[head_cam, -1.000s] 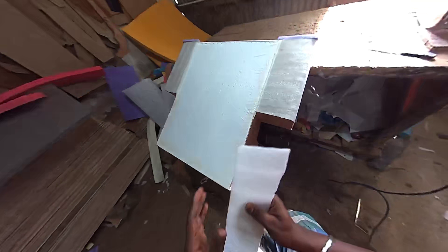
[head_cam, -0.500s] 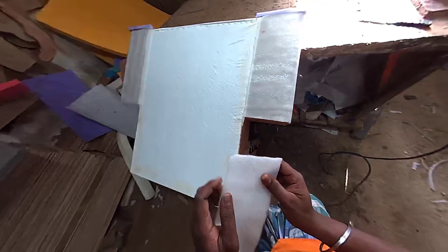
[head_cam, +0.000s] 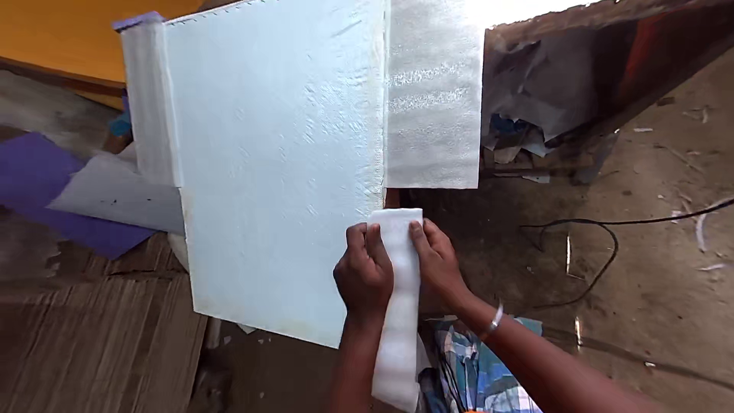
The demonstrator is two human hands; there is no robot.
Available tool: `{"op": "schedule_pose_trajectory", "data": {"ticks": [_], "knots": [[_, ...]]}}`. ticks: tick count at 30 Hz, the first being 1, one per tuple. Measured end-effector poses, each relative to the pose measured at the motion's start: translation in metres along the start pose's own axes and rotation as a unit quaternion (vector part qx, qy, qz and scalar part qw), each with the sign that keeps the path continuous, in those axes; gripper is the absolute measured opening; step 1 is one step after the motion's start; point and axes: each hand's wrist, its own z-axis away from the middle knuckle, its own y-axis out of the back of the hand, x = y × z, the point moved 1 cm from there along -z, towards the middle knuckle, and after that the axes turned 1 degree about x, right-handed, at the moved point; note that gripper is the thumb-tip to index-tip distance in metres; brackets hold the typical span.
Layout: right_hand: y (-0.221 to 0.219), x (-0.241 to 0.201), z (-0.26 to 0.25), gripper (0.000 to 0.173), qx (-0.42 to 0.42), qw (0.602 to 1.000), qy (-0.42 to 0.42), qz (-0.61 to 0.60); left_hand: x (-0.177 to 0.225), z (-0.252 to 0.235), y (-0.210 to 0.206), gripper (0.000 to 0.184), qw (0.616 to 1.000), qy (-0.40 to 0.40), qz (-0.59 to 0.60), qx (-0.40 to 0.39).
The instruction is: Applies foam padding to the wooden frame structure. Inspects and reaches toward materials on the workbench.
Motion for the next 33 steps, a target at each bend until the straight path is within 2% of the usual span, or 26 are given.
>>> {"op": "schedule_pose_trajectory", "data": {"ticks": [4, 7, 10, 12, 18, 26, 30, 33], "knots": [[-0.012, 0.033, -0.059, 0.037, 0.031, 0.999, 0.006, 0.005, -0.025, -0.020, -0.047, 0.040, 0.997, 0.037, -0.063, -0.028], [-0.016, 0.041, -0.067, 0.043, 0.012, 1.000, -0.012, -0.013, -0.033, -0.029, -0.061, 0.041, 0.996, 0.037, -0.079, -0.022], [-0.017, 0.052, -0.066, 0.050, -0.010, 0.999, -0.033, -0.014, -0.042, -0.034, -0.068, 0.041, 0.995, 0.042, -0.092, -0.028], [-0.021, 0.056, -0.074, 0.046, -0.001, 0.999, -0.045, -0.017, -0.047, -0.036, -0.073, 0.041, 0.994, 0.043, -0.095, -0.029], [-0.025, 0.063, -0.084, 0.032, 0.034, 0.998, -0.004, -0.043, -0.051, -0.038, -0.079, 0.041, 0.994, 0.041, -0.096, -0.017], [-0.032, 0.072, -0.086, 0.033, 0.073, 0.997, 0.012, -0.019, -0.057, -0.044, -0.085, 0.046, 0.992, 0.012, -0.122, 0.001], [-0.035, 0.078, -0.089, 0.028, 0.094, 0.995, 0.041, 0.003, -0.058, -0.050, -0.085, 0.057, 0.990, -0.022, -0.138, 0.031], [-0.040, 0.076, -0.096, 0.029, 0.105, 0.994, -0.003, -0.003, -0.057, -0.055, -0.078, 0.058, 0.994, 0.002, -0.101, 0.038]]}}
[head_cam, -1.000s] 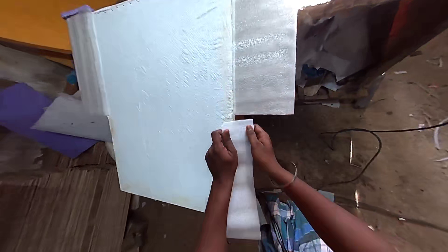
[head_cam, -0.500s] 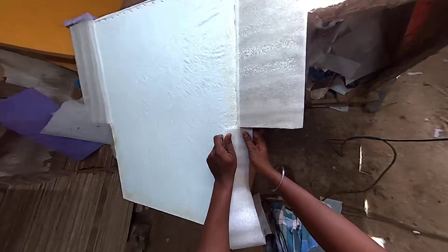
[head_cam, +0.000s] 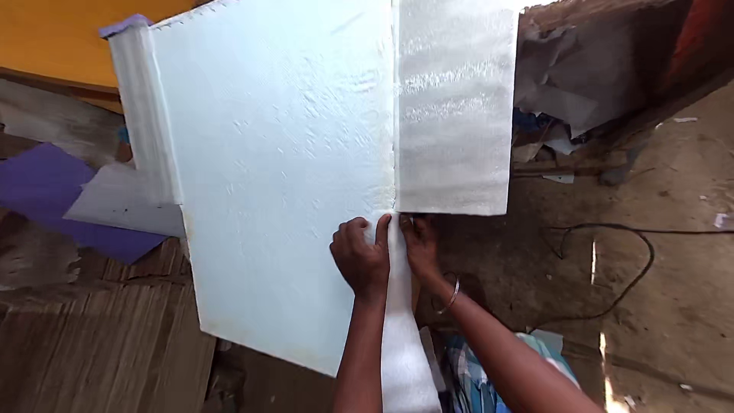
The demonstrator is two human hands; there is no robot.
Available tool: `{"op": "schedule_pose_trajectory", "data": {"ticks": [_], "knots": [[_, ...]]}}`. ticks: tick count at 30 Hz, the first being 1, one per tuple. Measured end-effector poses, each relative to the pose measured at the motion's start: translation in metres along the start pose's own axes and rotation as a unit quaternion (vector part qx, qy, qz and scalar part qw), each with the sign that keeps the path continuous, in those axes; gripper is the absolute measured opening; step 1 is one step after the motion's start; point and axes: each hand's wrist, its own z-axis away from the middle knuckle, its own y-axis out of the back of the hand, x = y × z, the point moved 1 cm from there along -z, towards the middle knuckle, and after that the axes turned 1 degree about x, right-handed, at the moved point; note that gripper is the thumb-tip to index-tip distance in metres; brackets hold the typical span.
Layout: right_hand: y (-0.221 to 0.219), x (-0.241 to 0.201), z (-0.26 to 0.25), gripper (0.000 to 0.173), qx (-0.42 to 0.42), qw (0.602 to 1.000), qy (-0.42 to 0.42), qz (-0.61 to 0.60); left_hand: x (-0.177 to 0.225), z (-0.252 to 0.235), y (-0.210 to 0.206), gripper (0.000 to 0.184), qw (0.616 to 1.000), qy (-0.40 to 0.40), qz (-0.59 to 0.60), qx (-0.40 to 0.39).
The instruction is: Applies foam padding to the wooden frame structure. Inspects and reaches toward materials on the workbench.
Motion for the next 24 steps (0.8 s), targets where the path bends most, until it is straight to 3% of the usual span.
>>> {"op": "schedule_pose_trajectory", "data": {"ticks": [4, 7, 10, 13, 16, 19, 21, 24], "knots": [[-0.001, 0.006, -0.024, 0.033, -0.015, 0.988, -0.146, -0.050, 0.001, -0.006, -0.008, 0.090, 0.994, 0.105, -0.018, 0.009], [0.006, 0.002, -0.033, 0.032, -0.082, 0.964, -0.242, -0.080, 0.003, -0.007, -0.013, 0.099, 0.993, 0.093, -0.075, 0.008], [0.020, -0.011, -0.040, 0.027, -0.127, 0.968, -0.210, -0.056, 0.011, -0.014, 0.000, 0.091, 0.994, 0.035, -0.108, -0.007], [0.026, -0.008, -0.021, 0.023, -0.114, 0.979, -0.162, -0.052, 0.006, -0.008, 0.018, 0.096, 0.990, 0.081, -0.024, -0.115], [0.055, 0.014, 0.026, 0.046, -0.214, 0.955, -0.204, -0.016, -0.009, 0.029, 0.051, 0.097, 0.971, 0.142, 0.053, -0.186], [0.091, 0.035, 0.083, 0.056, -0.352, 0.891, -0.285, -0.003, -0.025, 0.098, 0.087, 0.092, 0.916, 0.243, 0.141, -0.285], [0.104, 0.048, 0.118, 0.054, -0.367, 0.873, -0.319, -0.028, -0.034, 0.152, 0.106, 0.087, 0.868, 0.329, 0.187, -0.323], [0.102, 0.056, 0.150, 0.041, -0.319, 0.884, -0.339, -0.042, -0.046, 0.216, 0.121, 0.065, 0.822, 0.417, 0.249, -0.297]]}}
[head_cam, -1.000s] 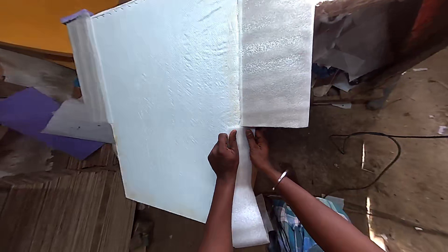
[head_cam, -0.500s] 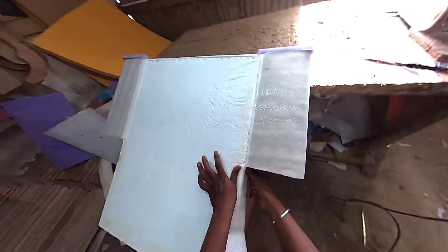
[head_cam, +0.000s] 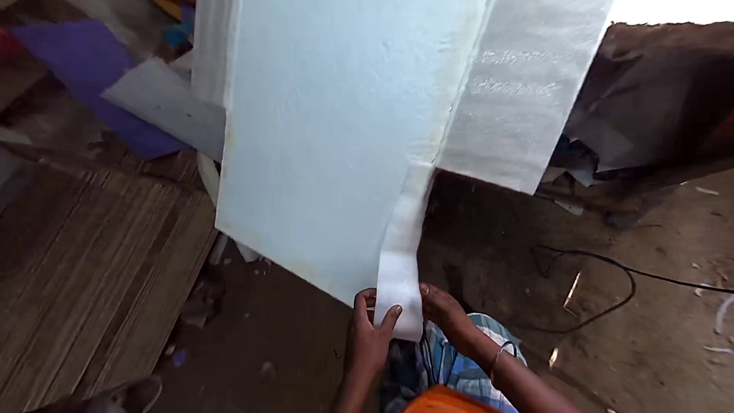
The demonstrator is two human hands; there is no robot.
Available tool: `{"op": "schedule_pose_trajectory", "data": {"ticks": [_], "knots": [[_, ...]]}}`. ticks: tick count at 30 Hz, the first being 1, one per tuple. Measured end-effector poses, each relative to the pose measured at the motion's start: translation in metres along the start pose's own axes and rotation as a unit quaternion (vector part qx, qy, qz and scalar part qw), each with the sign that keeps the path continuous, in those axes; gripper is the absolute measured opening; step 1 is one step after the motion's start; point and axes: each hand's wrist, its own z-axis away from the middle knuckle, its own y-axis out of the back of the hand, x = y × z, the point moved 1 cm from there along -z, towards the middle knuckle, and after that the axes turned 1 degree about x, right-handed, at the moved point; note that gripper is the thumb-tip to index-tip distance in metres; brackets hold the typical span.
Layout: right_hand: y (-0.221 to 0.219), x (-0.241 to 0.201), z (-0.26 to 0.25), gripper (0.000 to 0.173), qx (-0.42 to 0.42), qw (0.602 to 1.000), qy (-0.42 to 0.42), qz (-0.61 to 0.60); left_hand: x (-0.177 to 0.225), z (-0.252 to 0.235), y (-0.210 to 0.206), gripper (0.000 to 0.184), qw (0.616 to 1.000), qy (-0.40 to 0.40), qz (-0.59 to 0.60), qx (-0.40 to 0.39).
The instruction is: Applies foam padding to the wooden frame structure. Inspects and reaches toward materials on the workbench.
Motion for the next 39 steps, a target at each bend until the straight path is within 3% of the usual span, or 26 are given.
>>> {"op": "schedule_pose_trajectory", "data": {"ticks": [4, 8, 13, 17, 20, 25, 29, 34, 37, 39], "knots": [[-0.026, 0.039, 0.002, 0.036, 0.057, 0.997, 0.011, -0.060, -0.040, 0.021, -0.002, 0.033, 0.993, -0.071, 0.091, -0.010], [-0.051, 0.075, 0.005, 0.030, 0.159, 0.983, 0.087, 0.013, -0.057, 0.017, 0.000, 0.042, 0.998, -0.069, -0.009, -0.005], [-0.070, 0.105, 0.015, 0.033, 0.247, 0.959, 0.139, 0.024, -0.084, 0.035, 0.016, 0.039, 0.994, -0.056, 0.004, -0.096], [-0.068, 0.127, 0.019, 0.034, 0.280, 0.948, 0.135, 0.069, -0.103, 0.043, 0.020, 0.048, 0.987, -0.075, -0.064, -0.127], [-0.059, 0.154, -0.012, 0.040, 0.278, 0.948, 0.126, 0.092, -0.116, 0.014, 0.021, 0.055, 0.978, -0.067, -0.153, -0.124], [-0.070, 0.170, -0.048, 0.037, 0.276, 0.945, 0.163, 0.069, -0.134, -0.022, 0.030, 0.053, 0.969, -0.100, -0.200, -0.102], [-0.074, 0.169, -0.060, 0.036, 0.250, 0.951, 0.178, 0.044, -0.139, -0.035, 0.033, 0.052, 0.963, -0.136, -0.209, -0.104], [-0.053, 0.169, -0.068, 0.039, 0.201, 0.962, 0.161, 0.091, -0.139, -0.046, 0.034, 0.050, 0.961, -0.118, -0.222, -0.113], [-0.042, 0.136, -0.046, 0.074, 0.288, 0.913, 0.201, 0.209, -0.145, -0.047, 0.040, 0.047, 0.956, -0.085, -0.243, -0.138], [-0.045, 0.088, -0.045, 0.081, 0.329, 0.847, 0.319, 0.271, -0.151, -0.047, 0.045, 0.044, 0.959, -0.074, -0.225, -0.153]]}}
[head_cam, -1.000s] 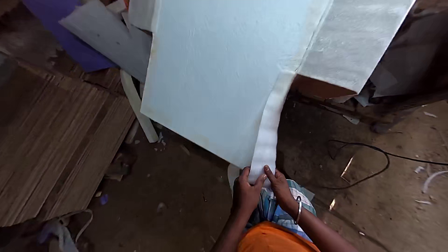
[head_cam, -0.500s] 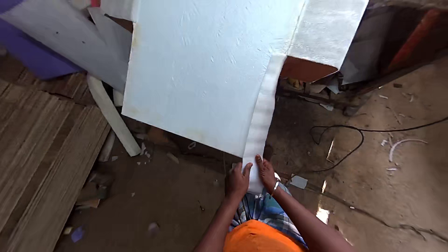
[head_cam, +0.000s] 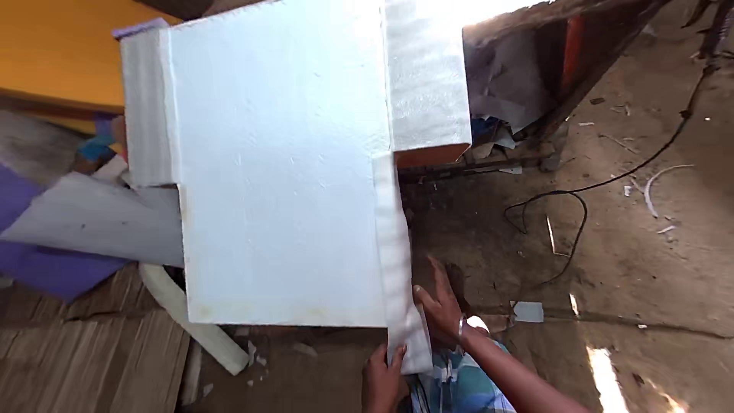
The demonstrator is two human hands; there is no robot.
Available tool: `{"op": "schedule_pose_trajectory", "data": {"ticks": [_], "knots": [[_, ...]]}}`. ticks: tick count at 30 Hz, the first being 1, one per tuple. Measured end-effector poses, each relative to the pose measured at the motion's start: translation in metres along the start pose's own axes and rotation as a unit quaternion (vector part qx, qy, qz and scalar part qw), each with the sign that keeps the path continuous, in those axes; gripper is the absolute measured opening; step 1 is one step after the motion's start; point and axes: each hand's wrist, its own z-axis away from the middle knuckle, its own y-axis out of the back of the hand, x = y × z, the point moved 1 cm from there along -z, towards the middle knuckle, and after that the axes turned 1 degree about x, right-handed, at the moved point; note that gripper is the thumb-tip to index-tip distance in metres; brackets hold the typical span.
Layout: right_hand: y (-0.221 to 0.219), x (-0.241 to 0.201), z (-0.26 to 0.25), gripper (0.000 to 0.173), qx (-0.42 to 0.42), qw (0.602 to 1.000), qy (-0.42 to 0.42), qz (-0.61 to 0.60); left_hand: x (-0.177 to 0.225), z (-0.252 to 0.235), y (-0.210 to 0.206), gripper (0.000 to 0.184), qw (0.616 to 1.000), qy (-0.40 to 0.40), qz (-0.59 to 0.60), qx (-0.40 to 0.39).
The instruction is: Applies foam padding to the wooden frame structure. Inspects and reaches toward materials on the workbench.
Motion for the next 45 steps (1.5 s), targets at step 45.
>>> {"op": "schedule_pose_trajectory", "data": {"ticks": [45], "knots": [[-0.105, 0.015, 0.103, 0.107, -0.068, 0.864, 0.272, 0.419, -0.100, 0.007, -0.032, 0.035, 0.982, -0.057, 0.179, -0.012]]}}
